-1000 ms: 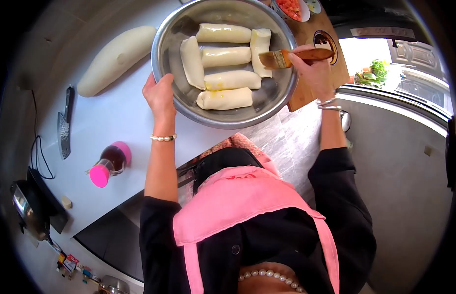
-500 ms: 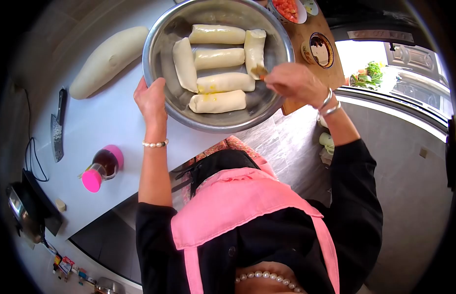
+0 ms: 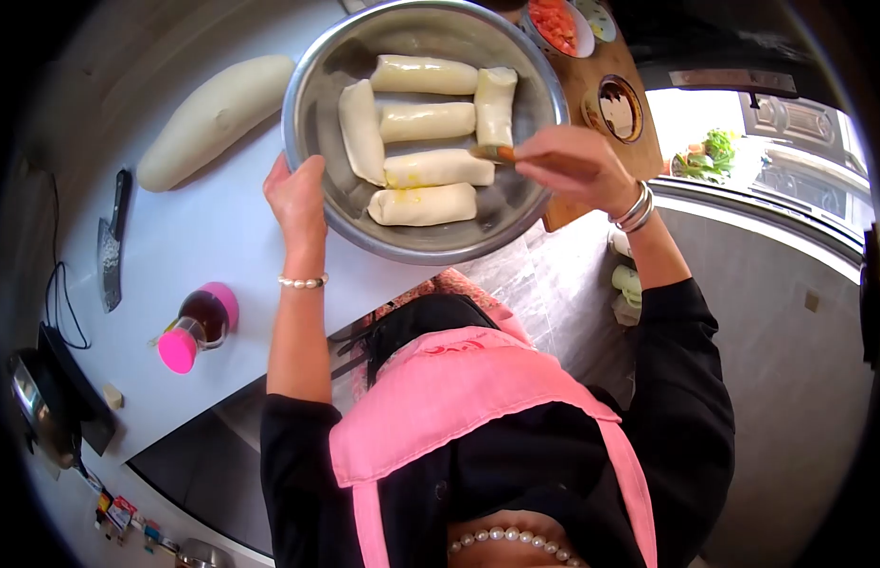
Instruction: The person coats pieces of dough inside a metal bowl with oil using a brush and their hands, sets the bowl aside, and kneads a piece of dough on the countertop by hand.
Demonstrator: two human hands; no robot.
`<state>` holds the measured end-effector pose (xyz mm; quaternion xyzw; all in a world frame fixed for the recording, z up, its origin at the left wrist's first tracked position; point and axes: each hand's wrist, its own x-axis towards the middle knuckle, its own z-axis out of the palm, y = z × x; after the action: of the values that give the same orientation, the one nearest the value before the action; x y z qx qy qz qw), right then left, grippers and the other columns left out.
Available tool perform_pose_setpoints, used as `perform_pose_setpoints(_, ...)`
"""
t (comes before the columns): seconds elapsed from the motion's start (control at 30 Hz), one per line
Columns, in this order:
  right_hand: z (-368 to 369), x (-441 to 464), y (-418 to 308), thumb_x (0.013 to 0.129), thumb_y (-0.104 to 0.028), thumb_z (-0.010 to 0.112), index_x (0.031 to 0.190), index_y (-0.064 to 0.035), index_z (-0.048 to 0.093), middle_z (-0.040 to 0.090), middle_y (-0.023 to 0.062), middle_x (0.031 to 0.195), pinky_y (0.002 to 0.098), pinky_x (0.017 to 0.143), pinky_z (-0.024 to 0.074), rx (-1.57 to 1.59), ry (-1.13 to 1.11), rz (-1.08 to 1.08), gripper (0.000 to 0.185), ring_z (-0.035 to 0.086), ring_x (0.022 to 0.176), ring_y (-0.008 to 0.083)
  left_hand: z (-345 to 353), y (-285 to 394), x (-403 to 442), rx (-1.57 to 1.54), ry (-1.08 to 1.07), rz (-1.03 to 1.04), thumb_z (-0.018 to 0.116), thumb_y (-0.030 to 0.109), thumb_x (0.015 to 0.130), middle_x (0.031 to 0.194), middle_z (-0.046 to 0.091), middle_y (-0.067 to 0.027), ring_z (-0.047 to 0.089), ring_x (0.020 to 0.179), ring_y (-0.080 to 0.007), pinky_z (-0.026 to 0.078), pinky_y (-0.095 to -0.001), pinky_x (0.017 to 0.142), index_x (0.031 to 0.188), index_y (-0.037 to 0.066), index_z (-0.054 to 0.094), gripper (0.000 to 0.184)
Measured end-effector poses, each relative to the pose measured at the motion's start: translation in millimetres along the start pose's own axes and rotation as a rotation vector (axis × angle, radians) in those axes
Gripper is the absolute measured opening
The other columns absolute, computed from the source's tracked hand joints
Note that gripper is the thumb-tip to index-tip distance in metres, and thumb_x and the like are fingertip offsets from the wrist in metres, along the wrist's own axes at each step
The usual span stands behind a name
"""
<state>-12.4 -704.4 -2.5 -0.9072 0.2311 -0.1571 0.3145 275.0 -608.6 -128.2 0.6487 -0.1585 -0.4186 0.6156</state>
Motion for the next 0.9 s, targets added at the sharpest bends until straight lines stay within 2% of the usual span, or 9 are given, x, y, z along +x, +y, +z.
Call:
perform_pose_setpoints(0.1, 12.4, 48.6, -10.6, 0.082, -0.002, 0.066, 0.093, 0.0018, 0.065, 0.062, 0.0015, 0.088, 0.0202, 0.066, 0.0484, 0.482, 0.018, 0.217, 0.012, 0.057, 0.078, 0.0052, 2.6, -1.1, -1.7, -0.028, 0.026, 0.036, 0.055, 0.003, 0.071, 0.068, 0.051, 0.0031, 0.040, 0.062, -0.0063, 0.037, -0.0225, 0.057, 0.081, -0.004, 0.060, 0.013)
perform_pose_setpoints(0.2, 47.6, 91.4, -10.3, 0.081, -0.003, 0.067, 0.092, 0.0021, 0.064, 0.063, 0.0022, 0.087, 0.0200, 0.068, 0.0485, 0.611, -0.151, 0.164, 0.012, 0.059, 0.077, 0.0068, 2.5, 3.2, -1.8, 0.050, 0.048, -0.018, 0.054, 0.003, 0.070, 0.066, 0.050, 0.0036, 0.039, 0.062, -0.0063, 0.037, -0.0221, 0.056, 0.078, -0.002, 0.060, 0.012)
perform_pose_setpoints(0.27, 66.1, 111.6, 7.8, 0.083, -0.011, 0.067, 0.090, -0.0009, 0.064, 0.065, 0.0019, 0.080, 0.0225, 0.070, 0.0490, 0.484, -0.351, 0.093, 0.013, 0.061, 0.075, 0.0084, 3.4, 4.6, -1.9, 0.053, 0.053, -0.041, 0.052, 0.003, 0.069, 0.066, 0.049, 0.0038, 0.038, 0.061, -0.0065, 0.036, -0.0219, 0.056, 0.076, -0.002, 0.060, 0.011)
perform_pose_setpoints(0.43, 52.2, 167.9, 66.1, 0.081, -0.010, 0.069, 0.090, -0.0027, 0.066, 0.067, 0.0039, 0.083, 0.0234, 0.074, 0.0506, 0.443, -0.004, 0.263, 0.012, 0.062, 0.077, 0.0095, 1.9, 6.5, -4.1, 0.064, 0.035, -0.028, 0.053, 0.003, 0.069, 0.065, 0.048, 0.0045, 0.036, 0.061, -0.0064, 0.035, -0.0221, 0.055, 0.074, -0.001, 0.058, 0.008)
perform_pose_setpoints(0.57, 75.9, 136.0, 33.8, 0.079, -0.021, 0.070, 0.088, -0.0054, 0.065, 0.064, 0.0012, 0.078, 0.0255, 0.076, 0.0465, 0.451, -0.369, 0.089, 0.019, 0.059, 0.077, 0.0097, 6.1, 13.0, -6.5, 0.017, 0.051, -0.026, 0.053, 0.004, 0.070, 0.064, 0.047, 0.0048, 0.036, 0.061, -0.0060, 0.035, -0.0218, 0.055, 0.074, -0.001, 0.057, 0.007)
perform_pose_setpoints(0.73, 80.6, 192.0, 100.2, 0.084, -0.013, 0.066, 0.088, -0.0037, 0.065, 0.066, 0.0035, 0.078, 0.0236, 0.065, 0.0496, 0.123, 0.026, 0.052, 0.010, 0.059, 0.071, 0.0090, 0.9, 10.6, -5.0, 0.135, 0.035, -0.040, 0.053, 0.004, 0.070, 0.064, 0.046, 0.0046, 0.036, 0.062, -0.0061, 0.035, -0.0220, 0.055, 0.073, -0.002, 0.057, 0.007)
perform_pose_setpoints(0.8, 75.1, 179.4, 76.7, 0.082, -0.011, 0.068, 0.087, -0.0042, 0.065, 0.064, 0.0026, 0.076, 0.0230, 0.067, 0.0490, 0.276, 0.062, 0.099, 0.009, 0.059, 0.072, 0.0083, 1.9, 9.6, -6.9, 0.094, 0.042, -0.026, 0.053, 0.005, 0.070, 0.064, 0.046, 0.0043, 0.035, 0.061, -0.0065, 0.035, -0.0224, 0.054, 0.073, -0.002, 0.057, 0.008)
perform_pose_setpoints(0.87, 82.3, 142.1, 51.5, 0.078, -0.015, 0.068, 0.085, -0.0056, 0.065, 0.065, 0.0038, 0.075, 0.0268, 0.069, 0.0479, 0.514, -0.056, 0.037, 0.012, 0.060, 0.072, 0.0106, 5.4, 10.9, -5.4, 0.069, 0.049, -0.003, 0.053, 0.005, 0.069, 0.063, 0.046, 0.0042, 0.035, 0.061, -0.0067, 0.035, -0.0225, 0.054, 0.073, -0.002, 0.057, 0.009)
perform_pose_setpoints(0.9, 74.1, 128.8, 29.0, 0.078, -0.015, 0.070, 0.086, -0.0070, 0.066, 0.065, 0.0017, 0.076, 0.0259, 0.073, 0.0474, 0.375, -0.320, 0.081, 0.012, 0.060, 0.075, 0.0093, 5.9, 10.8, -4.3, 0.078, 0.053, 0.010, 0.053, 0.005, 0.069, 0.063, 0.046, 0.0042, 0.035, 0.061, -0.0067, 0.035, -0.0225, 0.054, 0.073, -0.002, 0.057, 0.009)
